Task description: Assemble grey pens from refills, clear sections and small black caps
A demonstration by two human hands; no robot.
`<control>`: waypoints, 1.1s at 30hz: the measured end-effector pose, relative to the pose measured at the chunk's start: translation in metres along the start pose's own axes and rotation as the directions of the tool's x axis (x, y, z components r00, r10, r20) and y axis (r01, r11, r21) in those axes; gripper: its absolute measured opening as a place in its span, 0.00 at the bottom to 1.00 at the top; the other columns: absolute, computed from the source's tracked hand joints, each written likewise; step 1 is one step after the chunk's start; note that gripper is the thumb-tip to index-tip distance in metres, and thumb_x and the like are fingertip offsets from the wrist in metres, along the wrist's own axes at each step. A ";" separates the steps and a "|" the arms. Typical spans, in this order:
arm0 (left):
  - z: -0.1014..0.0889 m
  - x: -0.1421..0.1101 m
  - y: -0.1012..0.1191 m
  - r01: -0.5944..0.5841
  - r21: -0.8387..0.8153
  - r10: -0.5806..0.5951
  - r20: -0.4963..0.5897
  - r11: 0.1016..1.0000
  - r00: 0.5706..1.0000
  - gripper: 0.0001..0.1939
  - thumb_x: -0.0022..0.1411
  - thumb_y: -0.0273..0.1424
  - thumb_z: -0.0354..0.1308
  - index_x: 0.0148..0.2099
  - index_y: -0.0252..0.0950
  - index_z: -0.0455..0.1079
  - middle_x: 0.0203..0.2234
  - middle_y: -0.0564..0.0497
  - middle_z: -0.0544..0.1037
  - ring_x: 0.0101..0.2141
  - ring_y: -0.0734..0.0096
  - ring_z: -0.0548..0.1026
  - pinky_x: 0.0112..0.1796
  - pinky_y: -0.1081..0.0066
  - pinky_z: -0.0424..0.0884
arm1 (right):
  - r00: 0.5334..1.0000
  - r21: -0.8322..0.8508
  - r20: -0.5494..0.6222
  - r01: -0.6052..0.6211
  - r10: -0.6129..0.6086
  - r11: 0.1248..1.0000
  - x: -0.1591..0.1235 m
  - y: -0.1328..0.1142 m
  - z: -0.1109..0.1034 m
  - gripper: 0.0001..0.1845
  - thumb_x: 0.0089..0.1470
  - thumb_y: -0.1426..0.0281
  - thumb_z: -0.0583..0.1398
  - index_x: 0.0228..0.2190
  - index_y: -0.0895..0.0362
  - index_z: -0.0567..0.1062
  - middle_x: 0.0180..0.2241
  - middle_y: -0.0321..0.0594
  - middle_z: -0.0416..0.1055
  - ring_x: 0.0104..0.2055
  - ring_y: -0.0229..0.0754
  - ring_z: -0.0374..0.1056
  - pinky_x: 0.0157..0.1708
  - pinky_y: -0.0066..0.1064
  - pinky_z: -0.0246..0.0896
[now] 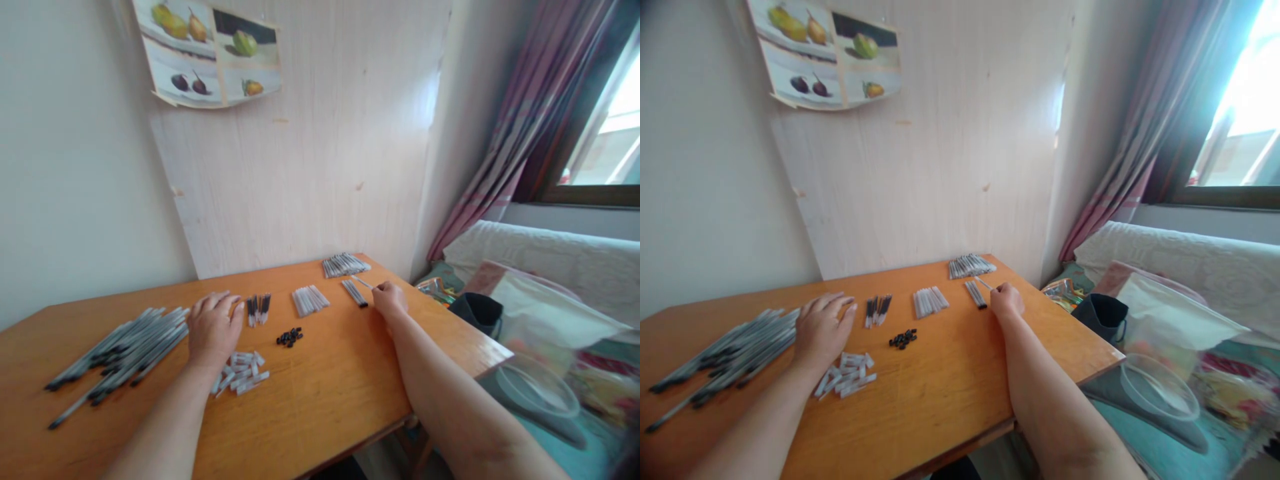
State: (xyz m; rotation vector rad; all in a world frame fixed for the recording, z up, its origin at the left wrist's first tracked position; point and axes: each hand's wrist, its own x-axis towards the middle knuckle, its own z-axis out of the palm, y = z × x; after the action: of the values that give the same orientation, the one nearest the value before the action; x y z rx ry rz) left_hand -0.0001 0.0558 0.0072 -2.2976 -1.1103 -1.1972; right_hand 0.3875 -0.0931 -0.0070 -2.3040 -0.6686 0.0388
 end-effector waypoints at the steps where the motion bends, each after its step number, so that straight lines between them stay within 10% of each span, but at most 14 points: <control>1: 0.001 0.000 -0.001 -0.003 0.005 0.003 -0.001 1.000 1.000 0.18 0.64 0.40 0.49 0.45 0.35 0.75 0.47 0.40 0.76 0.50 0.53 0.69 0.54 0.55 0.60 | 1.000 -0.018 0.005 -0.007 0.007 1.000 0.000 0.000 0.000 0.15 0.52 0.63 0.56 0.37 0.56 0.79 0.41 0.52 0.77 0.44 0.53 0.72 0.35 0.35 0.62; 33: 0.005 -0.003 0.001 -0.009 0.033 0.009 0.021 0.999 1.000 0.17 0.65 0.40 0.50 0.45 0.37 0.75 0.47 0.42 0.76 0.50 0.55 0.70 0.54 0.56 0.61 | 0.979 -0.136 0.200 0.070 -0.042 0.988 0.000 0.004 0.003 0.13 0.48 0.63 0.59 0.34 0.53 0.81 0.39 0.45 0.78 0.39 0.46 0.73 0.33 0.29 0.62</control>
State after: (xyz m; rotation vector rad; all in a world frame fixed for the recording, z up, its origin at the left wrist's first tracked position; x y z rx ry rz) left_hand 0.0026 0.0572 0.0020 -2.2930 -1.1177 -1.1447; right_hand 0.3887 -0.0937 -0.0116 -2.4381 -0.8613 0.2006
